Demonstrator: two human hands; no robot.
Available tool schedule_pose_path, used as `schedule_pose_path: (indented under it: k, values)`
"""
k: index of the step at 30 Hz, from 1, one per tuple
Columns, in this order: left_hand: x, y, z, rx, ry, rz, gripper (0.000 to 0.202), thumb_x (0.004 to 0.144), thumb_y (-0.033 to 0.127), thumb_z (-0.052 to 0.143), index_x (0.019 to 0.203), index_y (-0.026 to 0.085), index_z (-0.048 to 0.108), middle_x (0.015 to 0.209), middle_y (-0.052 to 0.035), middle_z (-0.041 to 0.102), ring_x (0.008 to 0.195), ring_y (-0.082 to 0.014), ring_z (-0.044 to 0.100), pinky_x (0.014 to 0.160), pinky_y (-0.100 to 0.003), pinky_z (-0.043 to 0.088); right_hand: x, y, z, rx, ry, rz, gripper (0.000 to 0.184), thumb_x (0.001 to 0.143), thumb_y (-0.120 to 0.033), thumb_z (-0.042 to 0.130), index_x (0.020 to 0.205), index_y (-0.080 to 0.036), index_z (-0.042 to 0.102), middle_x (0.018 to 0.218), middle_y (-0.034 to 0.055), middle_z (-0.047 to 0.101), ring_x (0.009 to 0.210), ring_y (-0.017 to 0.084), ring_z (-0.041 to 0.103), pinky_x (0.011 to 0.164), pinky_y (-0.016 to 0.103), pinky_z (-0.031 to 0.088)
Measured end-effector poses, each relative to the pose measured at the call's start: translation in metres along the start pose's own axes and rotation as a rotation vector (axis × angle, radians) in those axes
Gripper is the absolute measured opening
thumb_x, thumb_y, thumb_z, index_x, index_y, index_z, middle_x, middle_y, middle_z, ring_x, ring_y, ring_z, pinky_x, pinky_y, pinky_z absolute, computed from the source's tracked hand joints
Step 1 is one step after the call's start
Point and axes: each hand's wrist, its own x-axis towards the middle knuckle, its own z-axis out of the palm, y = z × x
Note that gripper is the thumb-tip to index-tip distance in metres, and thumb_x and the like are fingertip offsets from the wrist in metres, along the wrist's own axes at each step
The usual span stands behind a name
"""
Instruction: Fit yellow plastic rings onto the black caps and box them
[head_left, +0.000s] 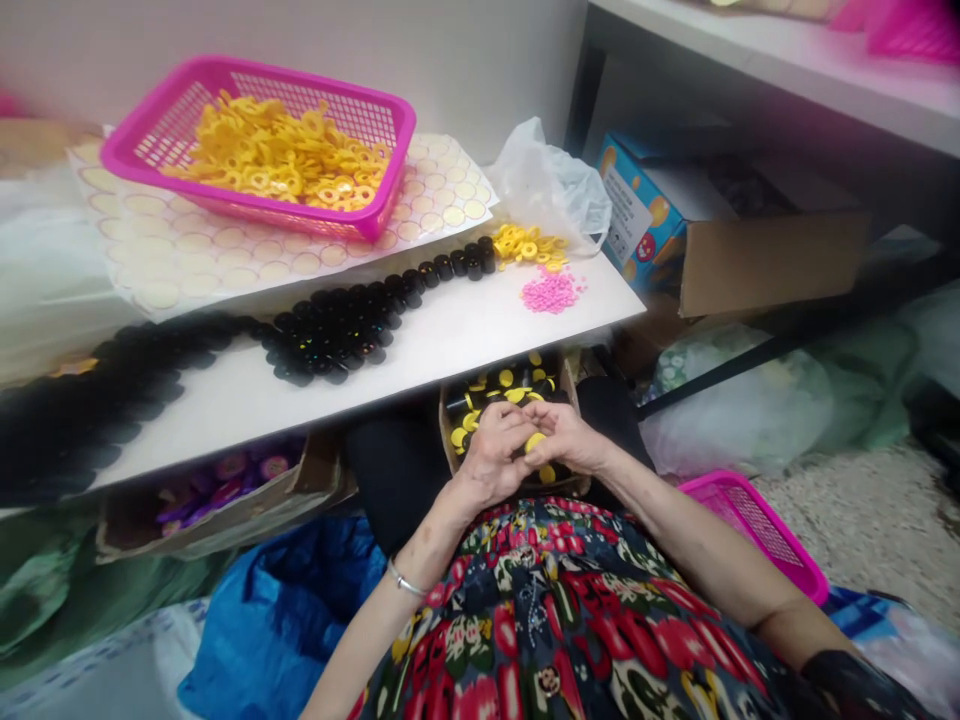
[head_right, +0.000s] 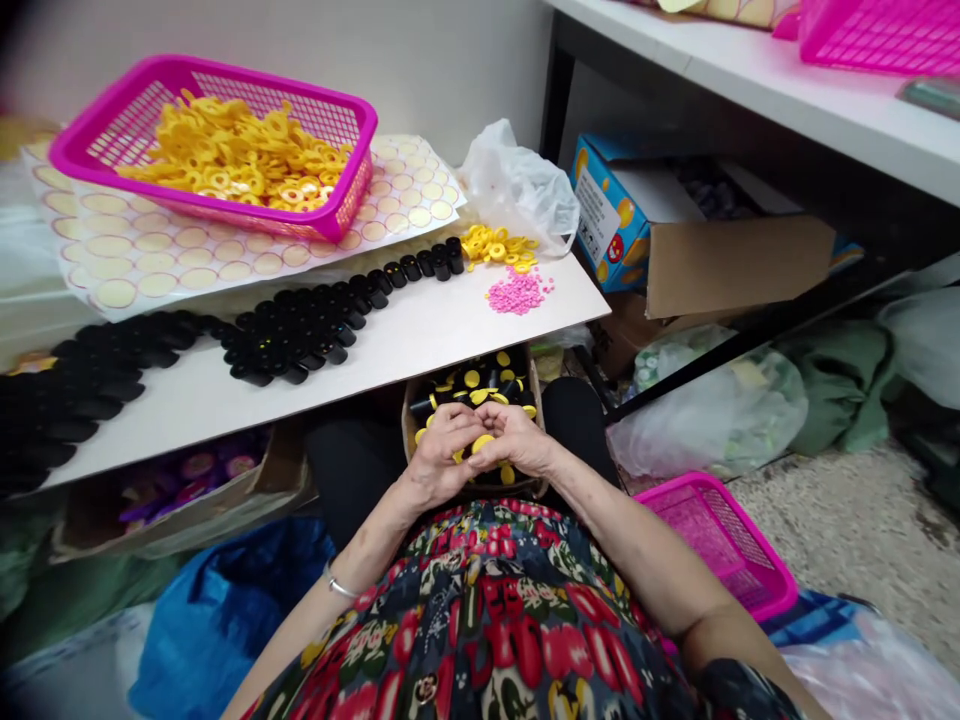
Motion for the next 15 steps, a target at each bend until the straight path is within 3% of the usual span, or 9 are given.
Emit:
schedule_pose_path:
  k: [5,9,12,14,15]
  values:
    - [-0.009,0.009,0.013,0.042,0.016,-0.005,0.011,0.077,0.028,0.061,0.082,0.019,0.066,0.077,-0.0047,0.062,0.091,-0.0205,0.047,0.084,-0.035,0.04,-0.013,0.009,-0.001,0.066,0.058,-0.019,0.042,0.047,-0.016,0.078,0.086,-0.014,0.061,0.077,-0.0011,0.062,0.068,0.009,0.057,0.061,0.02,0.045]
    - [-0.014,0.015,0.025,0.075,-0.038,-0.047,0.009,0.075,0.027,0.061,0.075,0.019,0.066,0.072,-0.0039,0.061,0.083,-0.0184,0.048,0.081,-0.035,0.042,-0.021,0.011,-0.008,-0.021,-0.115,0.155,0.039,0.049,-0.017,0.077,0.084,-0.012,0.062,0.076,-0.0007,0.061,0.063,0.008,0.056,0.054,0.019,0.043]
    - [-0.02,0.024,0.022,0.105,-0.09,-0.028,0.015,0.069,0.029,0.068,0.081,0.02,0.067,0.083,-0.005,0.065,0.087,-0.0199,0.051,0.087,-0.039,0.042,-0.021,0.013,-0.013,-0.076,-0.162,0.152,0.042,0.04,-0.014,0.08,0.077,-0.013,0.061,0.072,-0.0018,0.061,0.064,0.01,0.057,0.055,0.021,0.045]
    - [-0.033,0.028,0.011,0.146,-0.002,-0.064,0.034,0.063,0.034,0.074,0.094,0.022,0.066,0.098,-0.0077,0.065,0.097,-0.0234,0.051,0.088,-0.041,0.043,-0.017,0.014,-0.015,-0.061,-0.101,0.079,0.047,0.039,-0.017,0.081,0.08,-0.014,0.06,0.075,-0.0013,0.061,0.068,0.013,0.059,0.062,0.026,0.048]
    - [-0.045,0.03,0.003,0.18,0.103,-0.11,0.041,0.062,0.036,0.075,0.1,0.022,0.065,0.103,-0.0088,0.063,0.1,-0.0245,0.052,0.088,-0.041,0.044,-0.014,0.015,-0.016,-0.067,-0.048,0.02,0.048,0.041,-0.019,0.081,0.084,-0.015,0.059,0.078,-0.0009,0.062,0.07,0.014,0.06,0.065,0.028,0.049]
